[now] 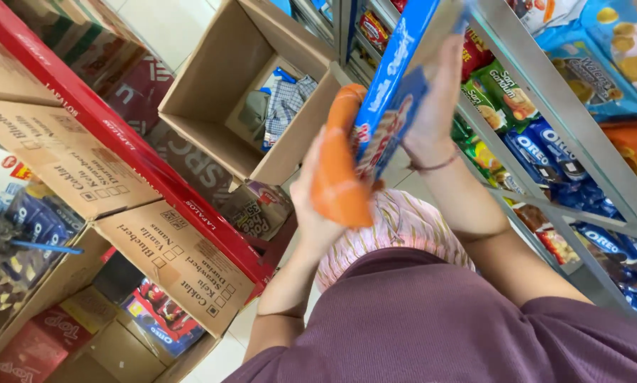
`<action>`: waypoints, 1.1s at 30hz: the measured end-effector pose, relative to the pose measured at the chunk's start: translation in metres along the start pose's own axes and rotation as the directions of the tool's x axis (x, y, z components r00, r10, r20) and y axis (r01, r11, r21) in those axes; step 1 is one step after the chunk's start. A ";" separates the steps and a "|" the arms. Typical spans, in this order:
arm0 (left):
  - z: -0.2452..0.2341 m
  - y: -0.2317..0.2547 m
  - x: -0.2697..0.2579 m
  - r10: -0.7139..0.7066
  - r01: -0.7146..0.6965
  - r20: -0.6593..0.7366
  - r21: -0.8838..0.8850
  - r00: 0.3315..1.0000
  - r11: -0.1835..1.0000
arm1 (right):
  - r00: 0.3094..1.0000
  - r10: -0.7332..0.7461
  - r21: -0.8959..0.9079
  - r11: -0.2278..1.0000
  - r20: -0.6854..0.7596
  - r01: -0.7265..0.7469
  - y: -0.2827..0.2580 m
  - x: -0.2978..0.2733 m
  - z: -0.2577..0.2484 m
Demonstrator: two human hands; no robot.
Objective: The recorder is cleaning snack packages with a cloth before placing them into a box or back on the shelves in a grocery store.
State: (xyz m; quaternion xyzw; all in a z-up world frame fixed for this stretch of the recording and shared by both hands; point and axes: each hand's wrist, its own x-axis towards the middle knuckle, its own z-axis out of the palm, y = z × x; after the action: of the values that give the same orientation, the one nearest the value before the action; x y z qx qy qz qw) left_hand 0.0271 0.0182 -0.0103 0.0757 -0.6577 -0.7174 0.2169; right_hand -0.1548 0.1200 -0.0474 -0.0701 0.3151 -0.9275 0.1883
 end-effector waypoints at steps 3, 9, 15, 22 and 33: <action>0.005 -0.010 -0.012 0.187 -0.132 -0.051 0.527 0.981 0.839 | 0.998 0.047 -0.087 0.995 0.048 -0.043 0.003 -0.006 0.023; 0.011 0.001 0.009 0.427 -0.487 0.274 0.678 0.862 0.550 | 0.913 0.401 0.132 0.903 0.081 -0.408 -0.013 -0.024 0.058; -0.011 -0.030 0.035 0.310 -0.283 -0.061 0.268 0.949 0.921 | 0.747 0.630 -0.147 0.776 0.213 -0.613 0.067 -0.048 -0.036; -0.006 -0.030 0.038 0.361 -0.175 -0.221 0.580 0.906 0.796 | 0.818 0.512 -0.242 0.855 0.261 -0.458 0.091 -0.037 -0.069; -0.041 -0.013 0.047 0.137 -0.109 -0.327 0.103 0.935 0.989 | 0.596 0.735 -0.270 0.676 0.325 -0.686 0.065 -0.024 -0.034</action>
State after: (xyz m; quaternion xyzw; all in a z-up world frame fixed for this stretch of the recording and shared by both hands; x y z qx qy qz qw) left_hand -0.0020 -0.0380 -0.0197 0.1633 -0.6443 -0.6514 0.3659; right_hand -0.1210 0.1011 -0.1140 -0.1411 0.3240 -0.7186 0.5990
